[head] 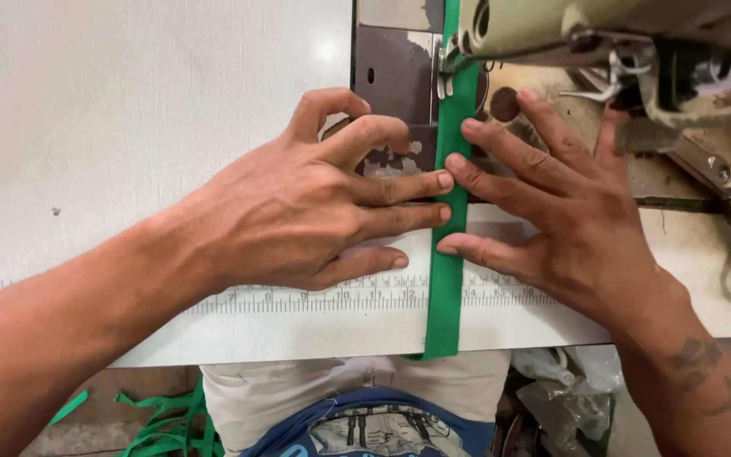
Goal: Sewing long green fabric strips using an industrial sewing machine.
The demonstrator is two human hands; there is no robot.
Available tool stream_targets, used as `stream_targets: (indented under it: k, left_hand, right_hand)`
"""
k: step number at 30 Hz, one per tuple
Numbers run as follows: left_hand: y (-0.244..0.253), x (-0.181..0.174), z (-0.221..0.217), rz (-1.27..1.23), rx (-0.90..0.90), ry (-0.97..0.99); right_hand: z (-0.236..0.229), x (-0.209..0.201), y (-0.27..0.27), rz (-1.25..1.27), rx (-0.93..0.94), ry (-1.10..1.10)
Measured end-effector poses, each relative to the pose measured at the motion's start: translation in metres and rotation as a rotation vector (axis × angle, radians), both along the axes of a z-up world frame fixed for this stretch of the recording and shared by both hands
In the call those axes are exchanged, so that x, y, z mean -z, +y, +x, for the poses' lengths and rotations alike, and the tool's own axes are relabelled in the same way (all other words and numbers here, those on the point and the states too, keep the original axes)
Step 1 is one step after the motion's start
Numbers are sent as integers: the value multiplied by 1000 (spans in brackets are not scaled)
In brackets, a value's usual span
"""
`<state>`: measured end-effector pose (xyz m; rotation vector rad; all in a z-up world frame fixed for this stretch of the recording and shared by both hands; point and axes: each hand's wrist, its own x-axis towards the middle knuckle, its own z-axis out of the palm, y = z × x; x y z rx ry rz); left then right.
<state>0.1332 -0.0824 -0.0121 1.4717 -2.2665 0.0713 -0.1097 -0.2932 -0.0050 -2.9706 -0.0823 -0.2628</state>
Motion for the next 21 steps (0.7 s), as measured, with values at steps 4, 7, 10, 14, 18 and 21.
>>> stream_targets:
  k: [4, 7, 10, 14, 18, 21]
  left_hand:
    - [-6, 2, 5, -24, -8, 13]
    - [-7, 4, 5, -40, -41, -20]
    - [-5, 9, 4, -114, -70, -41]
    - [-5, 18, 1, -112, -104, -34]
    - [-3, 21, 0, -194, -127, -122]
    - [9, 17, -15, -269, -154, -206]
  right_hand:
    - [6, 2, -3, 58, 49, 12]
    - [11, 0, -4, 141, 54, 78]
    - [-17, -30, 51, 207, 103, -113]
    - [-122, 41, 165, 1064, 440, -330]
    - [-100, 154, 226, 1284, 1187, -174]
    - [-76, 151, 235, 1225, 976, -377]
